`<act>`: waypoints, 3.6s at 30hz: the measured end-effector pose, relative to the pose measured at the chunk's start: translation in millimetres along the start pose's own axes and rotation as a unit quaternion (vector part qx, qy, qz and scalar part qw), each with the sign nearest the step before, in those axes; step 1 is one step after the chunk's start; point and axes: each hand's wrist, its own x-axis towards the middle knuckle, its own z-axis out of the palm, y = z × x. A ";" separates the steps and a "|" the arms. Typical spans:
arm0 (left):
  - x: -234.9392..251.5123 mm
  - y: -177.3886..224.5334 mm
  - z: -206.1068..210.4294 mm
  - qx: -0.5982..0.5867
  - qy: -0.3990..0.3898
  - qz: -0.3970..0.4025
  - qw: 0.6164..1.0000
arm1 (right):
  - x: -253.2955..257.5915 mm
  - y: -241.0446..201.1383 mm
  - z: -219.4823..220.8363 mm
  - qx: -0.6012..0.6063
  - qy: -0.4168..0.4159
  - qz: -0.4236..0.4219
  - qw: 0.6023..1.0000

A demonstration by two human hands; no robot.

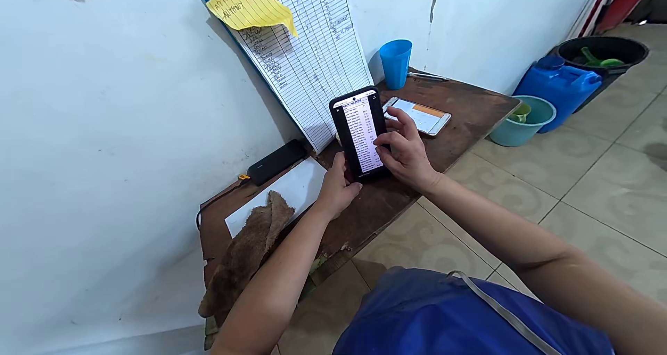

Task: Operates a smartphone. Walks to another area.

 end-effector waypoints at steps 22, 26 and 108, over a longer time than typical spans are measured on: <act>-2.7 5.3 0.6 0.016 0.006 0.014 1.000 | -3.2 1.9 2.3 -0.076 -0.009 -0.028 0.997; -2.8 4.9 0.6 0.008 0.004 0.010 1.000 | -4.8 0.8 0.3 -0.068 -0.013 -0.016 0.997; -1.6 4.9 0.4 -0.018 0.004 -0.016 1.000 | -9.7 3.4 -1.5 -0.055 -0.017 0.002 0.998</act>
